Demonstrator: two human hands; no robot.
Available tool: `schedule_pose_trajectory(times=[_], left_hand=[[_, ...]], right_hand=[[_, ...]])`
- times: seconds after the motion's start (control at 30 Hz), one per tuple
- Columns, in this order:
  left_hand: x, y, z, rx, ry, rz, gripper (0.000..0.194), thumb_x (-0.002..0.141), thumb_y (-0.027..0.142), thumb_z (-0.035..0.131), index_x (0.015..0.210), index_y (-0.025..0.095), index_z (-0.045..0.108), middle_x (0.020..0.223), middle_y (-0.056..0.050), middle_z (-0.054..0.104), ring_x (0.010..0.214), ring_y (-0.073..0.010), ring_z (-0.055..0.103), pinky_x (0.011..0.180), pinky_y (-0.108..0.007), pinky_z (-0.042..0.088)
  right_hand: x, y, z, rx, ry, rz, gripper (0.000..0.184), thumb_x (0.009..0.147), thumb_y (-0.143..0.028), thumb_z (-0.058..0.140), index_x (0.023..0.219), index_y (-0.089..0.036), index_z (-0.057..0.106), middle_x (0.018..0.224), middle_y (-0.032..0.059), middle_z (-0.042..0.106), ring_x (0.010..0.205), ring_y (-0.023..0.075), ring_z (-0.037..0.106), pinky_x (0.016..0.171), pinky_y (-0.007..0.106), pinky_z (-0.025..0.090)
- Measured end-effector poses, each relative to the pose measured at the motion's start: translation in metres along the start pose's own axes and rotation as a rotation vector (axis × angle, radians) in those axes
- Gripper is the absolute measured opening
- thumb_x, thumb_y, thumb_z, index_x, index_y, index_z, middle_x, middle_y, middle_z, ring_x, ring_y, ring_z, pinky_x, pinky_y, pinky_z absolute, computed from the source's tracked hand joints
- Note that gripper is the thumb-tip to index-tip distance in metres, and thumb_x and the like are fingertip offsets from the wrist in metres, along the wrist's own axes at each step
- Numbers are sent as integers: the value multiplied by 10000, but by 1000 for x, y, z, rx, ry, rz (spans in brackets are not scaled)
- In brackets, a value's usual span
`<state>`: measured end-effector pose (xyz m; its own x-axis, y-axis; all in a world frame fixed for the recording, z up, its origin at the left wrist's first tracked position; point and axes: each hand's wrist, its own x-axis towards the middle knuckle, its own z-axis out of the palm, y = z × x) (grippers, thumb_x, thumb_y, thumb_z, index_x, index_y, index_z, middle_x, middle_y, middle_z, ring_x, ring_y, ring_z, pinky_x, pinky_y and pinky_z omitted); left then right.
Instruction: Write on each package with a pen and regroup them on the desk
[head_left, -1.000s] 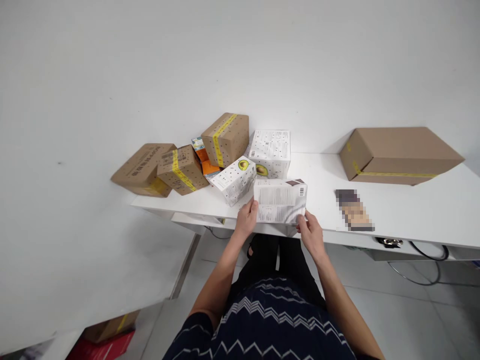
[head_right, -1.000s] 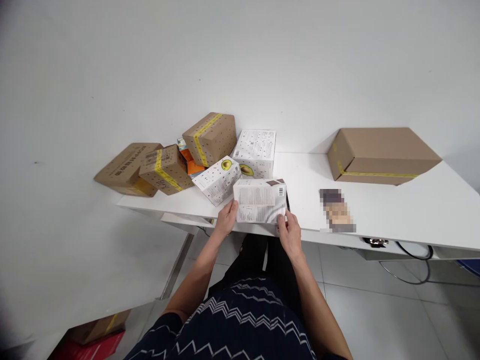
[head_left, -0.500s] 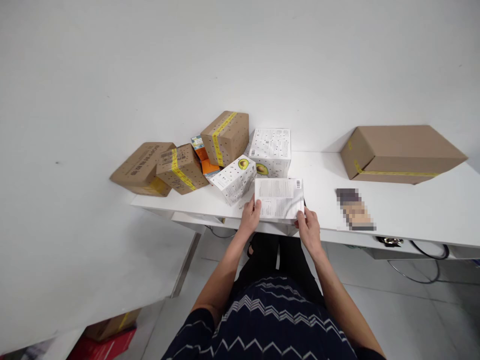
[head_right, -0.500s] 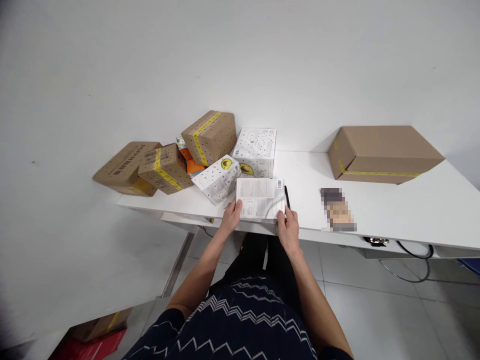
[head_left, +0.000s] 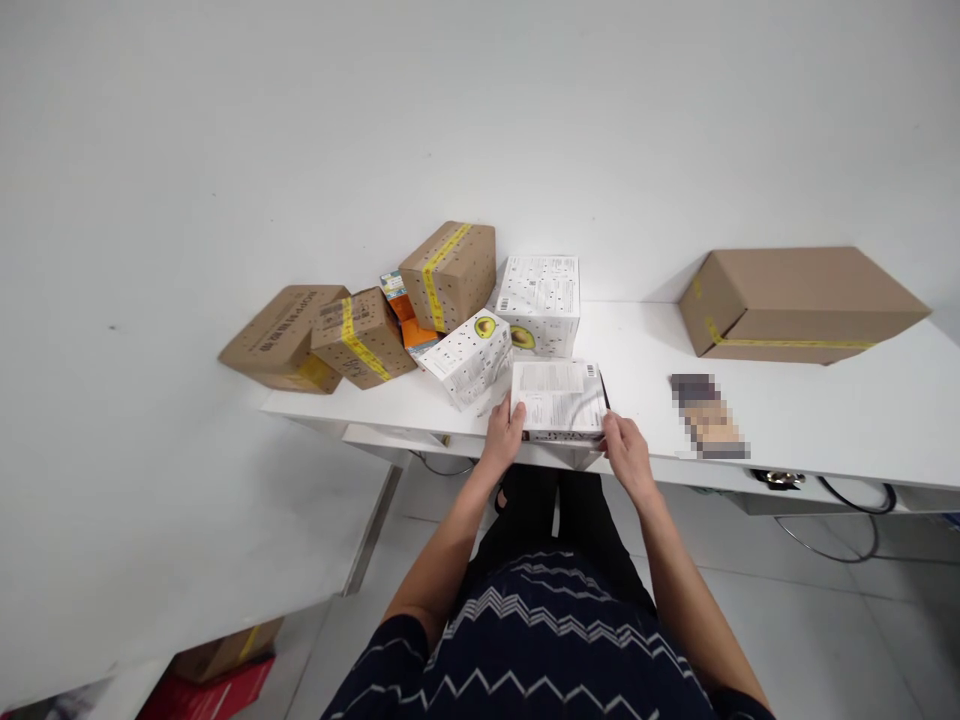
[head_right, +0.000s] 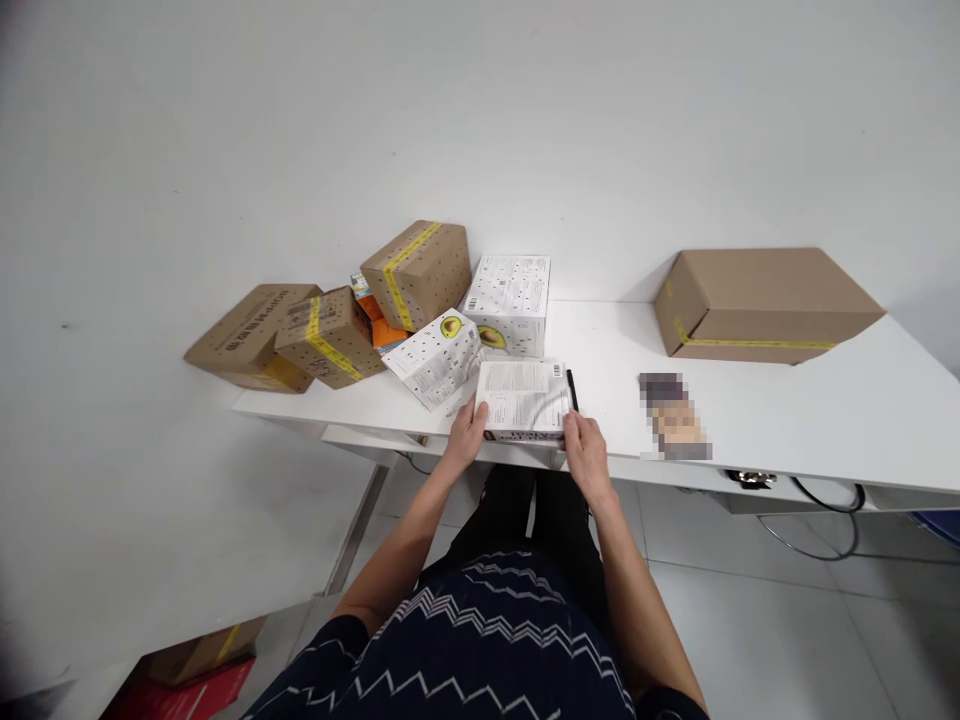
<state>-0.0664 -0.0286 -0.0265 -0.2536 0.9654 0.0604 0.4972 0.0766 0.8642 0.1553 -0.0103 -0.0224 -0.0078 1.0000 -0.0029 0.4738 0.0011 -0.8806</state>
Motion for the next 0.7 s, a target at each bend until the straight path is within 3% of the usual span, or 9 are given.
schedule_pose_trajectory(times=[0.17, 0.27, 0.33, 0.47, 0.57, 0.7], left_hand=[[-1, -5, 6, -20, 28, -52, 629, 944, 572, 307, 1452, 202, 342, 1465, -132, 429, 1362, -286, 376, 1119, -446, 310], [-2, -8, 9, -35, 73, -99, 689, 933, 593, 317, 1466, 158, 295, 1481, -180, 381, 1376, -291, 362, 1118, -437, 315], [-3, -9, 11, -25, 100, -72, 676, 938, 590, 302, 1453, 151, 314, 1442, -194, 417, 1341, -280, 405, 1094, -426, 346], [-8, -8, 10, 73, 217, 93, 615, 954, 565, 268, 1402, 163, 394, 1342, -187, 491, 1277, -262, 446, 1054, -430, 375], [-12, -5, 10, 204, 326, 290, 551, 959, 519, 288, 1289, 146, 523, 1264, -192, 530, 1244, -274, 451, 1060, -469, 345], [-15, 3, 15, 351, 257, 473, 433, 909, 517, 437, 1081, 194, 667, 1198, -149, 599, 1238, -296, 459, 1057, -474, 328]], right_hand=[[41, 4, -16, -387, 138, -15, 420, 882, -442, 473, 1089, -130, 663, 971, 132, 634, 761, 212, 591, 776, 351, 441], [62, 2, -13, -589, 18, 92, 338, 813, -393, 578, 1004, -129, 669, 948, 157, 648, 802, 250, 612, 706, 341, 423], [69, 2, -9, -609, -28, 141, 234, 775, -361, 604, 852, -150, 668, 841, 151, 663, 757, 262, 617, 641, 331, 403], [69, 9, -11, -453, 15, 116, 184, 703, -306, 613, 559, -204, 561, 569, 82, 612, 639, 239, 605, 578, 307, 378], [64, 15, -27, -356, 34, 113, 202, 730, -327, 567, 568, -210, 542, 464, 29, 569, 531, 193, 581, 557, 290, 400], [55, 11, -51, 280, 167, 180, 213, 717, -392, 607, 703, -204, 507, 600, 16, 664, 429, 124, 537, 472, 255, 433]])
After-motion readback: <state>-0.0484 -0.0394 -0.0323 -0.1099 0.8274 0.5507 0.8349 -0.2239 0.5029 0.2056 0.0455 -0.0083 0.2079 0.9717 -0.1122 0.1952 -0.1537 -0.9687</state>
